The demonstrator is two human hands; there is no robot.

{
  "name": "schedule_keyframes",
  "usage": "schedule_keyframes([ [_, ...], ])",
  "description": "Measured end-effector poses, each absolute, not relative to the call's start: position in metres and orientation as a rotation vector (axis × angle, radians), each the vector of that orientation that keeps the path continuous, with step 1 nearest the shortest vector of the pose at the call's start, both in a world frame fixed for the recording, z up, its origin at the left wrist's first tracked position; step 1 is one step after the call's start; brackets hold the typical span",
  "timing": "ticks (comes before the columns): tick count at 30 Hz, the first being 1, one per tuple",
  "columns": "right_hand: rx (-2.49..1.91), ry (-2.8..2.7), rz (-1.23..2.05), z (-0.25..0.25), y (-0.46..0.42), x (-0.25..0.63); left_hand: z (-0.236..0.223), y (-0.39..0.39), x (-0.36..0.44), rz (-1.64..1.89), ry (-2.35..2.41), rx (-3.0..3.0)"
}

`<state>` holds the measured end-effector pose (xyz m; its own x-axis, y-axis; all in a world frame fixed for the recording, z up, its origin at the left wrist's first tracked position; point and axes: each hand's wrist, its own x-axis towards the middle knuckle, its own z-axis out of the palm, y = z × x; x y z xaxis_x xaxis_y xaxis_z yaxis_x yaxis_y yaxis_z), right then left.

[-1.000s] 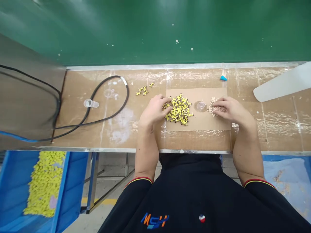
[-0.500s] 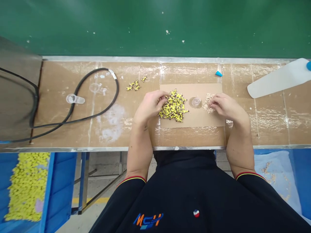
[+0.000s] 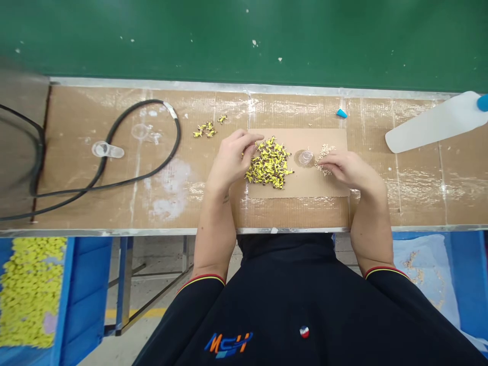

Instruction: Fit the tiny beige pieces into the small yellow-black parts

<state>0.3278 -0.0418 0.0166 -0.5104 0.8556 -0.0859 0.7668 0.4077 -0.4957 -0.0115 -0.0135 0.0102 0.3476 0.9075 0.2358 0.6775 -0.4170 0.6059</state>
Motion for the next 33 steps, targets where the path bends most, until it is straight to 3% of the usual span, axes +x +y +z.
schedule_keyframes([
  [7,-1.624,-2.561,0.562,0.0201,-0.0433,0.3303,0.0088,-0.0122,-0.0109,0.748,1.380,2.215],
  [33,-1.658,-2.579,0.573,0.0219,-0.0465,0.3273,0.0121,-0.0133,-0.0103,0.706,1.410,2.189],
])
